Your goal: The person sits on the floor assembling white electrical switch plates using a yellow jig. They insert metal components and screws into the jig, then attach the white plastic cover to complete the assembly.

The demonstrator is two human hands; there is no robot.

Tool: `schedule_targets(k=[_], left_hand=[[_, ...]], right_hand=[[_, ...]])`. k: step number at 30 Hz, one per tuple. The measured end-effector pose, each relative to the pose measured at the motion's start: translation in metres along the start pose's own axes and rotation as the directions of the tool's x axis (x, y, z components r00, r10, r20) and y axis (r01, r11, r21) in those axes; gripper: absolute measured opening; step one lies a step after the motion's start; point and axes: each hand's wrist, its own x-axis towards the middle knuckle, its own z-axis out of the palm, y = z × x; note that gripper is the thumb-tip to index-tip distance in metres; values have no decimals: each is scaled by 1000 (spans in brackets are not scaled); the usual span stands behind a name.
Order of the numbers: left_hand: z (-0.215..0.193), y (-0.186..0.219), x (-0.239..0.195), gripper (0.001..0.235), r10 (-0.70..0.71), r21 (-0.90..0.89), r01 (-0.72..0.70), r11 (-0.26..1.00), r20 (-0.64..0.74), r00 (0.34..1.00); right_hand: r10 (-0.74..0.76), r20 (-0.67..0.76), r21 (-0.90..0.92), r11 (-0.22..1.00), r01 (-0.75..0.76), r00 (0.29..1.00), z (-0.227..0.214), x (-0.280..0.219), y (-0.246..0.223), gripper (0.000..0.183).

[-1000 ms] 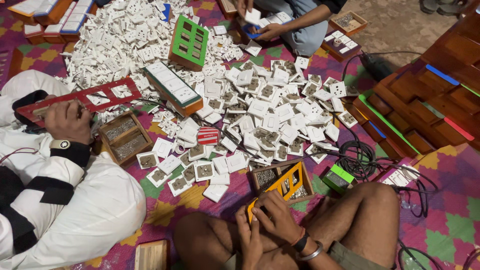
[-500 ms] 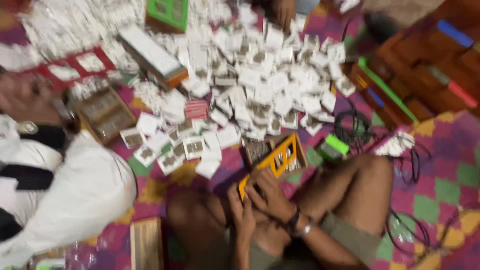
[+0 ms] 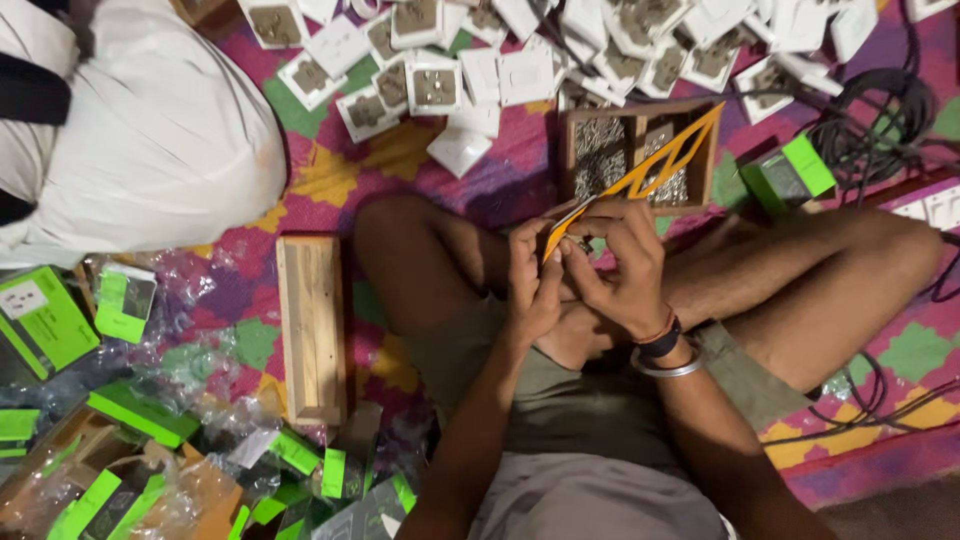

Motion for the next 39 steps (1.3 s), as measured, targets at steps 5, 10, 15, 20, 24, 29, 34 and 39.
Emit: schedule_targets(k=[5,10,15,20,24,29,34,39], left_hand=[[1,9,-12,33,108,-63,-103,993,82,991],[7,-1,-19,38,-76,-170,83,982,47,996],[10,-41,-21,40,-336,-557,311,770,60,940],[10,-67,-15,41,-417,-605,368,706,64,906],[11,-78,-13,38,-475,-609,400,685,43,879],[7,-80,-8,36,-519,-639,429,638,55,853],[4,-78,-9,41,-560,-628,481,612,86,824],[4,-82,-9,39,-532,-636,453,626,77,843]], right_hand=[[-71,-21,-97,993,69,997,-7,-6,-19,21],[-8,13,-167,986,10,1000,-16,-7,-26,19],[109,86,-227,970,-87,990,-9,-18,-1,20],[167,100,-243,960,-139,981,4,-24,33,19],[164,98,-215,967,-139,982,10,-32,51,14],[112,134,-216,973,-81,985,13,-34,65,15],[82,171,-180,982,-50,982,8,-31,74,18],[81,189,-179,983,-46,979,3,-30,74,15]])
